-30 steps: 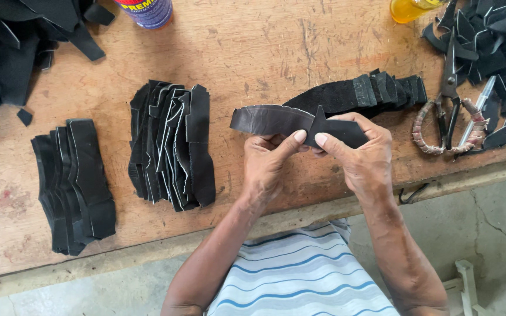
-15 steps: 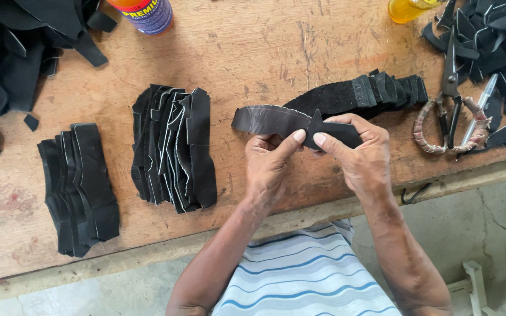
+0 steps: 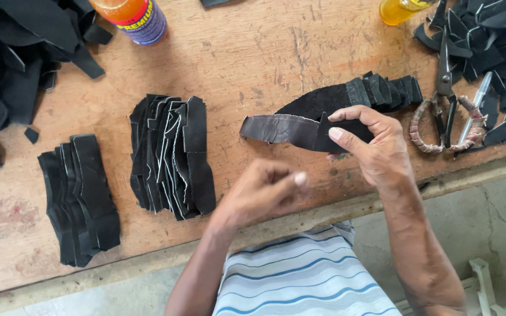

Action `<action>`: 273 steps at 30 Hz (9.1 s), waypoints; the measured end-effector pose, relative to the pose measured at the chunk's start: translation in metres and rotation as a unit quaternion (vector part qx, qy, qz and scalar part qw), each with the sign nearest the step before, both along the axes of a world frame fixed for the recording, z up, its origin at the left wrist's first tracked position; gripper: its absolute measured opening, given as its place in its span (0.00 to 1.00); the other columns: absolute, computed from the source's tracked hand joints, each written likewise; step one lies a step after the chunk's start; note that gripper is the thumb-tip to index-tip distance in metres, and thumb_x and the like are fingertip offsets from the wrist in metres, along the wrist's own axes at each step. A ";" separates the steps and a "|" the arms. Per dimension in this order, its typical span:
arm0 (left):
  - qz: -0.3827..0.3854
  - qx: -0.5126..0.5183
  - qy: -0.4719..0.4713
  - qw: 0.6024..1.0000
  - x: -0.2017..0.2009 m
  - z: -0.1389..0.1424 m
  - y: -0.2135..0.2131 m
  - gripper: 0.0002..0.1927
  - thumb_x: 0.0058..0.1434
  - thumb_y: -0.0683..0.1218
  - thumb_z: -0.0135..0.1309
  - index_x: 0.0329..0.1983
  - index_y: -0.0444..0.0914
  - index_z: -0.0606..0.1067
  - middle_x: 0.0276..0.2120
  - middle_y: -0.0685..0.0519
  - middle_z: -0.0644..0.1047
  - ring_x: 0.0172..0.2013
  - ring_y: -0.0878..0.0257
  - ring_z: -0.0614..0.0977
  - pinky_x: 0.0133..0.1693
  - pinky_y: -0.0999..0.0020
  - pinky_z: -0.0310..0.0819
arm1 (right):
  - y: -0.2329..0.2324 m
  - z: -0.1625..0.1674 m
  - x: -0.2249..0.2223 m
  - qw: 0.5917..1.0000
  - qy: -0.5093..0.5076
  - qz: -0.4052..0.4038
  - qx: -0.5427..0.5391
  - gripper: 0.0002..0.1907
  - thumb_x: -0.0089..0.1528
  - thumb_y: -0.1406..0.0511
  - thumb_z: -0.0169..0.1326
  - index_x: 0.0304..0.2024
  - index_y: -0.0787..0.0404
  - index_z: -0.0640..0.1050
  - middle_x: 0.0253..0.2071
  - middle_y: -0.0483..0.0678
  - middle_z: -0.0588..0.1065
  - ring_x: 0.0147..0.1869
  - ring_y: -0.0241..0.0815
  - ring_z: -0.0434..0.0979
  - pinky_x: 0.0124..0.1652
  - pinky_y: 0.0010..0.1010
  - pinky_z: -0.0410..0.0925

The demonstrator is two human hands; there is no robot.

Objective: The person picks up black rubber strips from the workbench one at a time, folds each strip in half, and stacks the folded pieces into piles on the bench. They briefly handle a small capped bottle and a jar on the table before resuming folding and stacking the strips.

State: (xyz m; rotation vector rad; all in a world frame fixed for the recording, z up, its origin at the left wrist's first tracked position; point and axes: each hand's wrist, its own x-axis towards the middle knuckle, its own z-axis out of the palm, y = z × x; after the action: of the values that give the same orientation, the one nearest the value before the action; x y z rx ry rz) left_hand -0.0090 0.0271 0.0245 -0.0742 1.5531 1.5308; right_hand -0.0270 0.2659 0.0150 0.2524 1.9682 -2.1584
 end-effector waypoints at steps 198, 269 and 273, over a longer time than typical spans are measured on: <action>0.251 -0.196 0.388 0.865 0.013 0.036 -0.043 0.07 0.66 0.41 0.58 0.44 0.33 0.77 0.29 0.47 0.81 0.27 0.62 0.83 0.30 0.68 0.75 | -0.078 0.002 0.022 0.998 0.028 0.053 0.027 0.25 0.62 0.71 0.61 0.60 0.63 0.68 0.54 0.53 0.75 0.54 0.37 0.77 0.51 0.26 0.75; -0.022 -0.206 0.511 0.835 0.019 0.009 0.037 0.34 0.42 0.40 0.68 0.56 0.32 0.73 0.57 0.41 0.70 0.57 0.44 0.71 0.57 0.50 0.67 | 0.025 -0.007 -0.008 0.848 0.264 -0.067 0.454 0.18 0.68 0.79 0.59 0.59 0.66 0.76 0.52 0.54 0.78 0.53 0.47 0.79 0.48 0.33 0.76; 0.059 -0.124 0.480 0.867 0.028 0.003 0.027 0.41 0.44 0.44 0.70 0.62 0.32 0.68 0.63 0.37 0.64 0.61 0.40 0.67 0.61 0.50 0.64 | 0.030 -0.006 -0.004 0.823 0.293 -0.083 0.480 0.18 0.69 0.78 0.59 0.61 0.65 0.76 0.56 0.55 0.77 0.55 0.47 0.78 0.48 0.33 0.77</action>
State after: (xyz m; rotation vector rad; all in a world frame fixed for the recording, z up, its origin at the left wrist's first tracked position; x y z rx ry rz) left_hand 0.0190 0.0539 0.0272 0.5395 2.5602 1.5235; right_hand -0.0306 0.2956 0.0090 -0.1395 3.3729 -1.1508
